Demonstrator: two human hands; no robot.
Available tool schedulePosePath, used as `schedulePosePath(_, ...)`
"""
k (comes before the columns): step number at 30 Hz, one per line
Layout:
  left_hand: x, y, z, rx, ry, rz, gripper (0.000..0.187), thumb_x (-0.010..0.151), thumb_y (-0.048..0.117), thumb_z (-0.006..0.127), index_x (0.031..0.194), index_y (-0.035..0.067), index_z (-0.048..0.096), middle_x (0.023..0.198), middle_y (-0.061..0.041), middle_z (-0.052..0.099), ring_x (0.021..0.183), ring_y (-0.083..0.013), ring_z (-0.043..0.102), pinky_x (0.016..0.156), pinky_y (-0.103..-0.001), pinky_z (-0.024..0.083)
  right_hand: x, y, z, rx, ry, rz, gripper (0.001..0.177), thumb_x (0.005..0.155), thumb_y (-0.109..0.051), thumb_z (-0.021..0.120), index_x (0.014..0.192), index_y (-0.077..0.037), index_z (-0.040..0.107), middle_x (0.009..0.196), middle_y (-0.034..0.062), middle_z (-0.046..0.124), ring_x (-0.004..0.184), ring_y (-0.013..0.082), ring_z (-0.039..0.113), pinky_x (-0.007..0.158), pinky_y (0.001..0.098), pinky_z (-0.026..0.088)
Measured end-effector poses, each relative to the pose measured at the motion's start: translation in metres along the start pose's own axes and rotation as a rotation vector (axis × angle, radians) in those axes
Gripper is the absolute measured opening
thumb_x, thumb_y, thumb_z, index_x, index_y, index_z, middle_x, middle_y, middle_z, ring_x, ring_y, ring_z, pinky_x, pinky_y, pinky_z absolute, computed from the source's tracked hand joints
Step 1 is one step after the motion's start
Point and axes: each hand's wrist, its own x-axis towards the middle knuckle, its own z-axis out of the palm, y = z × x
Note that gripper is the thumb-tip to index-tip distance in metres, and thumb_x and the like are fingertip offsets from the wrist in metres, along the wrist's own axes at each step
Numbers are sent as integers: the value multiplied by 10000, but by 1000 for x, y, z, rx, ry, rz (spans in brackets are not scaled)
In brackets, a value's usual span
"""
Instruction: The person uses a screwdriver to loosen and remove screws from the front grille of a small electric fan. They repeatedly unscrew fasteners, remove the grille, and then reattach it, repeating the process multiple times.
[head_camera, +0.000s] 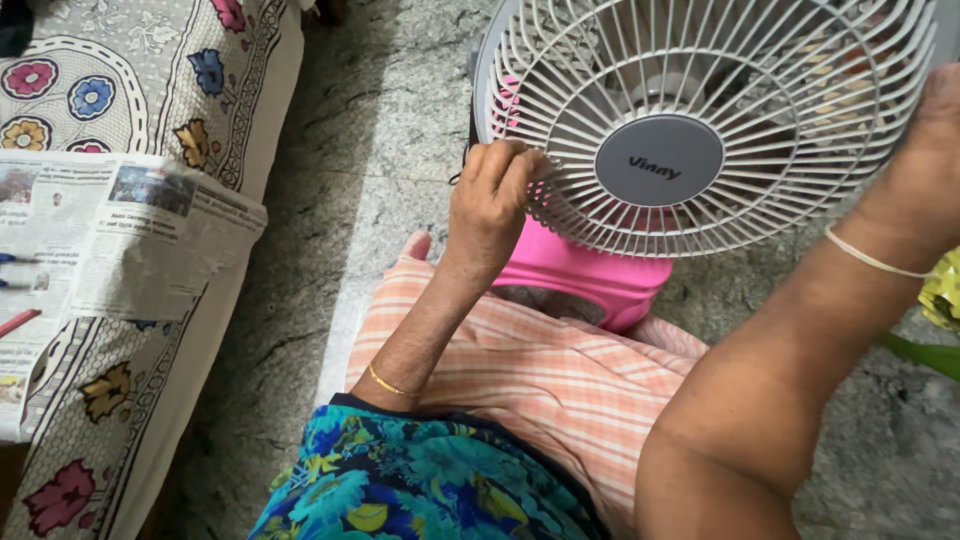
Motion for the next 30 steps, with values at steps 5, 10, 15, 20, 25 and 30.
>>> schedulePosePath(5, -5, 8, 1, -30, -45, -6, 240, 847, 31, 760, 1070, 52, 673, 1057, -58, 629, 943, -246, 605, 801, -361, 537, -4, -82, 32, -308, -22, -284, 136, 1088, 62, 677, 1220, 31, 659, 1125, 95, 643, 916, 153, 596, 797, 253, 529)
schedulePosePath(10, -5, 12, 3, -9, -27, 9, 241, 845, 38, 752, 1070, 53, 669, 1060, -67, 627, 947, -254, 599, 796, -368, 533, 2, -125, 41, -378, -91, -333, 247, 1040, 146, 711, 1225, 13, 615, 1164, 66, 610, 879, 133, 564, 784, 230, 511)
schedulePosePath(15, 4, 14, 0, -37, -51, 15, 238, 834, 14, 727, 1061, 47, 666, 1026, -71, 612, 939, -266, 593, 801, -380, 529, 7, -127, 38, -409, -107, -354, 409, 980, 144, 743, 1340, 20, 594, 1295, 83, 596, 899, 131, 541, 801, 229, 500)
schedulePosePath(20, 23, 14, -3, -129, -78, 17, 213, 830, -8, 705, 1023, 55, 643, 1027, -80, 604, 970, -284, 593, 840, -395, 524, -8, -99, 34, -474, -105, -299, 358, 1028, 134, 683, 1352, 2, 606, 1286, 60, 652, 954, 143, 589, 868, 248, 546)
schedulePosePath(25, 24, 11, -6, -229, 28, -60, 157, 951, 5, 697, 1069, 93, 640, 1064, -51, 612, 984, -230, 600, 858, -341, 519, -3, -58, 34, -405, -73, -285, 172, 1117, 38, 673, 1285, 73, 687, 1226, 114, 777, 1108, 189, 766, 983, 294, 659)
schedulePosePath(30, 22, -48, 9, -540, 197, -403, 161, 1053, 52, 644, 1205, 79, 691, 1047, 4, 563, 934, -123, 564, 840, -275, 502, -4, -55, 37, -275, -98, -347, 212, 1122, 64, 582, 1238, 190, 707, 1168, 225, 773, 1077, 265, 763, 941, 338, 638)
